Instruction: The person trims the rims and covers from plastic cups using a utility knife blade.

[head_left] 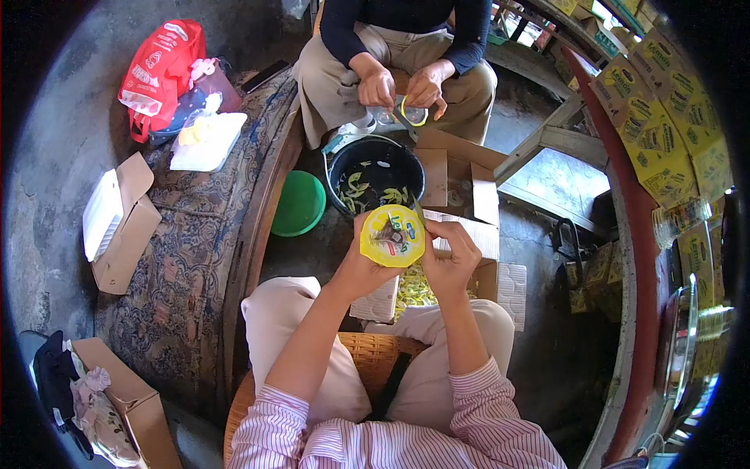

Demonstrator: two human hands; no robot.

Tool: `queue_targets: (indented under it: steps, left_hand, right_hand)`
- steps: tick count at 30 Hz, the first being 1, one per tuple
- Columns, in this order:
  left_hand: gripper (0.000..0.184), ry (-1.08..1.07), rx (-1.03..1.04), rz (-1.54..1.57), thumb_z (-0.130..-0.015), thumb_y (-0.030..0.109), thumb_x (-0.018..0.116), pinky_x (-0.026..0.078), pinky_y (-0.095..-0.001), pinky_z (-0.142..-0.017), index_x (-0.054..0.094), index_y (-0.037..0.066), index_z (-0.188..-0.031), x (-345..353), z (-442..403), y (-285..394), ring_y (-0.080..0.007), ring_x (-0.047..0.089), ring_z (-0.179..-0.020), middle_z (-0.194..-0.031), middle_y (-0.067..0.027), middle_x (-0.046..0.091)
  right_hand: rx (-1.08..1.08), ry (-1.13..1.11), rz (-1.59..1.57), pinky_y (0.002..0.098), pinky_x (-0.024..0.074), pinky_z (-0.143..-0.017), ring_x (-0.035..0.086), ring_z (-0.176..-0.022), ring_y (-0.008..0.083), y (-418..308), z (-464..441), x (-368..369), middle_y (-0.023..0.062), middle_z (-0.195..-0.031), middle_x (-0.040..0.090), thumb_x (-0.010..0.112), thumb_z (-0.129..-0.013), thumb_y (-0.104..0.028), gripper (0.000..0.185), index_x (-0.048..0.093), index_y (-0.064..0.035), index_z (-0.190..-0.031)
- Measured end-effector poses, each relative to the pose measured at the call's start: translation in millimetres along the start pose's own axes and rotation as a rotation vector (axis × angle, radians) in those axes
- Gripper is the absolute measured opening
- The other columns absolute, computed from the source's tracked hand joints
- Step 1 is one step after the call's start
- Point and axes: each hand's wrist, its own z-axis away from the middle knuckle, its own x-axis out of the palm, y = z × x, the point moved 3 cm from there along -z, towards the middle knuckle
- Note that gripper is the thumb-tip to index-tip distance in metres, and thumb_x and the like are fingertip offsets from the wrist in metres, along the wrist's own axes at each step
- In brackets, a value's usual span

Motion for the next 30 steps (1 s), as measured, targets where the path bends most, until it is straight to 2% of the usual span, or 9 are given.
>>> queue_targets:
  steps: [5, 11, 14, 17, 23, 26, 30]
  left_hand:
    - [0.073, -0.044, 0.056, -0.115, -0.059, 0.007, 0.075, 0.041, -0.0315, -0.089, 0.034, 0.001, -0.119, -1.1, -3.1, 8.9, -0.021, 0.05, -0.103, -0.112, -0.0103, 0.043]
    - [0.07, -0.014, 0.024, 0.152, -0.057, 0.006, 0.077, 0.041, -0.03, -0.087, 0.04, 0.003, -0.115, -2.1, -4.3, 5.9, -0.0192, 0.05, -0.101, -0.108, -0.0091, 0.045]
    - [0.072, -0.05, 0.032, 0.061, -0.056, 0.005, 0.077, 0.041, -0.0301, -0.087, 0.038, 0.004, -0.117, 2.0, -3.9, 1.1, -0.019, 0.05, -0.1, -0.107, -0.0085, 0.045]
    - [0.072, -0.063, -0.029, 0.142, -0.056, 0.005, 0.078, 0.041, -0.03, -0.088, 0.039, 0.004, -0.116, 2.9, -3.2, 1.7, -0.019, 0.049, -0.101, -0.107, -0.0078, 0.044]
    - [0.067, 0.094, -0.081, 0.155, -0.058, 0.003, 0.075, 0.039, -0.0293, -0.09, 0.04, 0.004, -0.115, 3.7, -4.1, 4.2, -0.018, 0.045, -0.105, -0.107, -0.007, 0.044]
    - [0.065, -0.002, -0.019, 0.034, -0.061, 0.002, 0.072, 0.039, -0.0294, -0.09, 0.038, 0.003, -0.117, 0.2, -7.7, 8.9, -0.0173, 0.047, -0.104, -0.108, -0.0077, 0.047]
    - [0.058, 0.01, -0.129, 0.16, -0.067, 0.001, 0.068, 0.039, -0.0298, -0.09, 0.038, 0.002, -0.117, 0.7, -8.2, 7.2, -0.0162, 0.05, -0.103, -0.111, -0.0091, 0.05]
  right_hand:
    - [0.034, -0.053, -0.022, 0.0252, 0.0473, -0.059, 0.06, -0.063, 0.0178, 1.5, -3.0, -3.3, 0.0117, -0.073, 0.062, 0.061, -0.065, 0.009, 0.018, 0.064, 0.0012, -0.081]
    - [0.075, -0.096, -0.086, 0.0256, 0.0472, -0.059, 0.061, -0.064, 0.018, 5.6, -1.3, -4.3, 0.0122, -0.074, 0.063, 0.06, -0.066, 0.009, 0.018, 0.064, 0.0012, -0.081]
    - [0.062, -0.098, -0.061, 0.0252, 0.0472, -0.059, 0.061, -0.064, 0.0179, 4.0, -1.4, -4.4, 0.012, -0.074, 0.063, 0.06, -0.066, 0.008, 0.018, 0.064, 0.0012, -0.081]
    - [0.074, -0.088, -0.089, 0.0251, 0.0471, -0.059, 0.061, -0.064, 0.0176, 5.5, -0.8, -4.5, 0.0114, -0.074, 0.063, 0.061, -0.065, 0.008, 0.018, 0.064, 0.0011, -0.081]
    - [0.109, 0.003, -0.093, 0.0245, 0.0462, -0.056, 0.06, -0.06, 0.0155, 7.7, 3.5, -1.7, 0.0103, -0.072, 0.062, 0.064, -0.066, 0.007, 0.015, 0.063, 0.0006, -0.08]
    - [0.105, 0.067, -0.051, 0.0242, 0.0458, -0.054, 0.059, -0.059, 0.0149, 1.9, 3.5, -1.7, 0.01, -0.071, 0.061, 0.065, -0.067, 0.005, 0.014, 0.063, 0.0003, -0.081]
    - [0.063, 0.08, -0.009, 0.0241, 0.0456, -0.053, 0.059, -0.058, 0.0149, -2.5, 3.8, -2.6, 0.0101, -0.07, 0.061, 0.065, -0.068, 0.005, 0.015, 0.062, 0.0005, -0.082]
